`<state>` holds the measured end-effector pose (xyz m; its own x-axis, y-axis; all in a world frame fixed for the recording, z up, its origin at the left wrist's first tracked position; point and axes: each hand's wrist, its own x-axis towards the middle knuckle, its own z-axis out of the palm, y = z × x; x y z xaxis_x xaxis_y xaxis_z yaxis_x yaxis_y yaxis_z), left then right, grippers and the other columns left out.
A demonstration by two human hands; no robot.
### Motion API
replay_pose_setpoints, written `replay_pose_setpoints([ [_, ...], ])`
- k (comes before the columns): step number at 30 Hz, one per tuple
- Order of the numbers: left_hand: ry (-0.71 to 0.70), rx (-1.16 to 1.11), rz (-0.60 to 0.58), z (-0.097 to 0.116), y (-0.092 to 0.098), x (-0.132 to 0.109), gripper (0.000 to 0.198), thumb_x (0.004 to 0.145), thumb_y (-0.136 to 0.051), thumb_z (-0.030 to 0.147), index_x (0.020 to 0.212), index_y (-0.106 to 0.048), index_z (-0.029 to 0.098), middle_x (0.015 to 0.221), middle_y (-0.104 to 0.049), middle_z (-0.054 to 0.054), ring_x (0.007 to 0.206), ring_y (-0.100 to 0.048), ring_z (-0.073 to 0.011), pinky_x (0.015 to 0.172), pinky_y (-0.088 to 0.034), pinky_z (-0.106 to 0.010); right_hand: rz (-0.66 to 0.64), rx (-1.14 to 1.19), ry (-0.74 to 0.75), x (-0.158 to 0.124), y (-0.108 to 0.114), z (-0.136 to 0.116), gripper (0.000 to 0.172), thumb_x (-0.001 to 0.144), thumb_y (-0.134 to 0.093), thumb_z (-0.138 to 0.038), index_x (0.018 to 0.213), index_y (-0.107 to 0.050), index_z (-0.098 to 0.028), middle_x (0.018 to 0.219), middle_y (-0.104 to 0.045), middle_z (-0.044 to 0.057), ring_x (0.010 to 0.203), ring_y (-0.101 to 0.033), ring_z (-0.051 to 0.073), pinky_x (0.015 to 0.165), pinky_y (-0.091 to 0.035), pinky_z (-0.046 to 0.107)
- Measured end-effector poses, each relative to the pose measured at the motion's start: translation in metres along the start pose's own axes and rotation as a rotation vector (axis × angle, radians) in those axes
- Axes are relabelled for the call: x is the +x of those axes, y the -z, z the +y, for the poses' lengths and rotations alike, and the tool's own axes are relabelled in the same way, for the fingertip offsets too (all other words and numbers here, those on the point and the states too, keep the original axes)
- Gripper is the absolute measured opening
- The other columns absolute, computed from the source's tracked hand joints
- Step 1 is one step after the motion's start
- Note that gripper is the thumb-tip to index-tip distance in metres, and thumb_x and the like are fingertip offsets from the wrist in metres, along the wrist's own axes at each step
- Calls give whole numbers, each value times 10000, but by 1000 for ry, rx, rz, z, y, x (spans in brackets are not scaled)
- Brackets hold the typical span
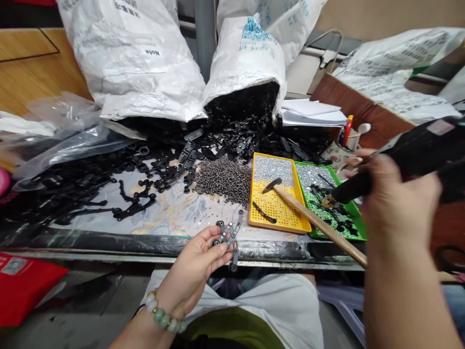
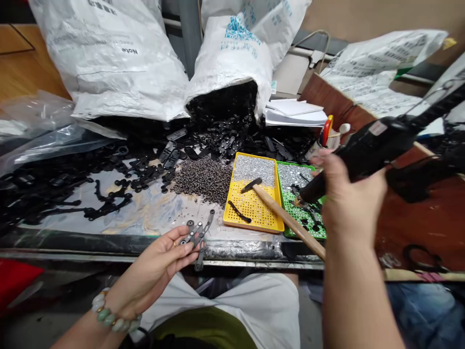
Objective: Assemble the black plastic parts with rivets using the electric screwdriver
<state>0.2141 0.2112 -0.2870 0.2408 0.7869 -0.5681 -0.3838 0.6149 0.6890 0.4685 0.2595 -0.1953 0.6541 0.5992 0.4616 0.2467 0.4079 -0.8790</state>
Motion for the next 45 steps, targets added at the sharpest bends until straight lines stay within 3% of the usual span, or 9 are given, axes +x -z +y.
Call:
replay_pose_setpoints([
  [2,8,-4,9,-3,-5,3,278,692,-619,119,930,-483,166,941,-575,-60,820,-580,-128,738,-475,-232,-40,27,47,-3,-14,10,199,590,-705,-194,760,-602,-208,712,-616,-24,637,-590,93,608,-476,211],
  [5,3,-9,14,-8,-12,7,293,683,-627,119,933,-485,172,942,-577,-58,826,-584,-136,735,-481,-238,-189,127,6,-25,-39,24,218,692,-631,-276,874,-556,-182,720,-624,-1,592,-612,120,481,-485,212],
  [9,2,-7,33,-8,-12,5,310,687,-628,128,955,-479,173,958,-577,-64,835,-583,-140,726,-487,-235,-302,229,-86,-52,-60,30,207,737,-583,-300,894,-522,-179,722,-617,-12,560,-607,103,483,-494,208],
  [16,-120,-33,260,8,17,-7,276,720,-564,58,948,-461,173,912,-581,-49,789,-590,-109,701,-493,-199,-366,376,-95,-80,-87,18,154,768,-528,-318,874,-506,-209,657,-576,-42,446,-527,65,438,-445,198],
  [20,-135,-87,285,8,29,-6,240,714,-563,51,906,-478,166,915,-584,-50,788,-595,-108,714,-492,-195,-467,372,-141,-101,-105,20,205,754,-540,-324,918,-501,-207,700,-600,-27,462,-535,73,454,-452,214],
  [28,-135,-165,238,4,31,-1,246,689,-598,66,890,-500,169,887,-591,-49,797,-598,-130,720,-497,-217,-402,272,-81,-97,-105,34,182,763,-536,-331,875,-501,-193,675,-586,-28,451,-526,73,462,-442,220],
  [37,-163,-148,269,8,47,0,253,698,-591,71,907,-487,167,900,-593,-49,804,-596,-121,720,-489,-203,-545,382,-174,-132,-125,22,208,760,-528,-327,926,-484,-209,707,-596,-28,471,-538,73,491,-474,228],
  [45,-169,-159,240,8,48,2,285,679,-634,127,920,-490,175,902,-585,-43,833,-586,-130,732,-481,-213,-521,321,-137,-126,-143,33,225,763,-523,-367,914,-483,-205,695,-591,-35,477,-544,75,481,-468,219],
])
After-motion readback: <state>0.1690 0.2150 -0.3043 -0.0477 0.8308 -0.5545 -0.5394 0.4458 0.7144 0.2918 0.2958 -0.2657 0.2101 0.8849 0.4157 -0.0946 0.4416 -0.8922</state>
